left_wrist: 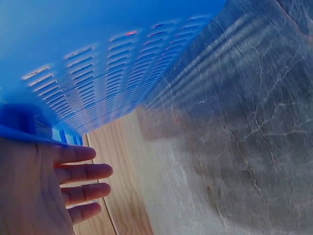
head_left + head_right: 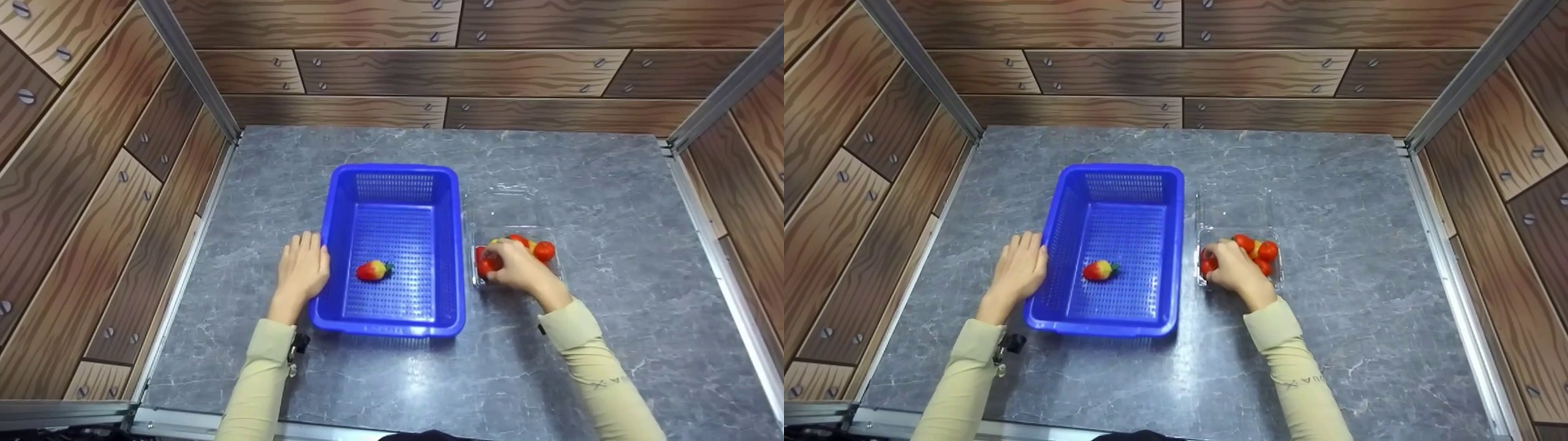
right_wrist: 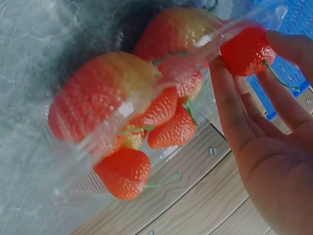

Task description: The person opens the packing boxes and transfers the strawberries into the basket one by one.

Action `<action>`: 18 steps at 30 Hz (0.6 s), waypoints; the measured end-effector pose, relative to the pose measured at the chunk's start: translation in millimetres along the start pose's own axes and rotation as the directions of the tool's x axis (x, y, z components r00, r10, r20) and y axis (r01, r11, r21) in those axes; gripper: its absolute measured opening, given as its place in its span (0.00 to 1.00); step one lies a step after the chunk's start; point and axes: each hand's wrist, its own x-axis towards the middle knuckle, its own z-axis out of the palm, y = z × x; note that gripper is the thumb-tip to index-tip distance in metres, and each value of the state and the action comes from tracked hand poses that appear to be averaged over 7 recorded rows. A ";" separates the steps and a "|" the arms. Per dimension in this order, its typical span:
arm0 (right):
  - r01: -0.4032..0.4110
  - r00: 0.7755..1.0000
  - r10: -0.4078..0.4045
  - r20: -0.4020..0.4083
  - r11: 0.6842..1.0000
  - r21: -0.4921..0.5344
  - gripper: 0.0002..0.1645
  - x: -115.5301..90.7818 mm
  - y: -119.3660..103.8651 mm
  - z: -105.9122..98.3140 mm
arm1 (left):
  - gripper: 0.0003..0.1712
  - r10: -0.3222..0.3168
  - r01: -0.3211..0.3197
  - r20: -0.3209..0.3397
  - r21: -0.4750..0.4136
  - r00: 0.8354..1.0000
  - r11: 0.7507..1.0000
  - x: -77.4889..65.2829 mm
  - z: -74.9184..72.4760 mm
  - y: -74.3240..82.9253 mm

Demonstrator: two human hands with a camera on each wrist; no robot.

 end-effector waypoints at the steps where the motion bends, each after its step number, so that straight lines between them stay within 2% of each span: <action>1: -0.004 1.000 0.004 -0.004 1.000 -0.003 0.21 0.0 -0.8 -1.7 | 0.20 0.000 0.000 0.000 -0.002 1.000 1.000 0.1 -0.3 0.2; 11: -0.052 0.998 0.051 -0.044 0.998 -0.021 0.20 2.3 -15.4 -24.0 | 0.20 -0.001 0.001 0.000 -0.004 1.000 1.000 0.2 -0.2 0.8; 18: 0.025 0.990 -0.028 -0.138 0.999 -0.023 0.18 12.4 -40.0 -39.5 | 0.19 0.005 -0.005 -0.011 0.003 1.000 1.000 0.3 0.4 0.3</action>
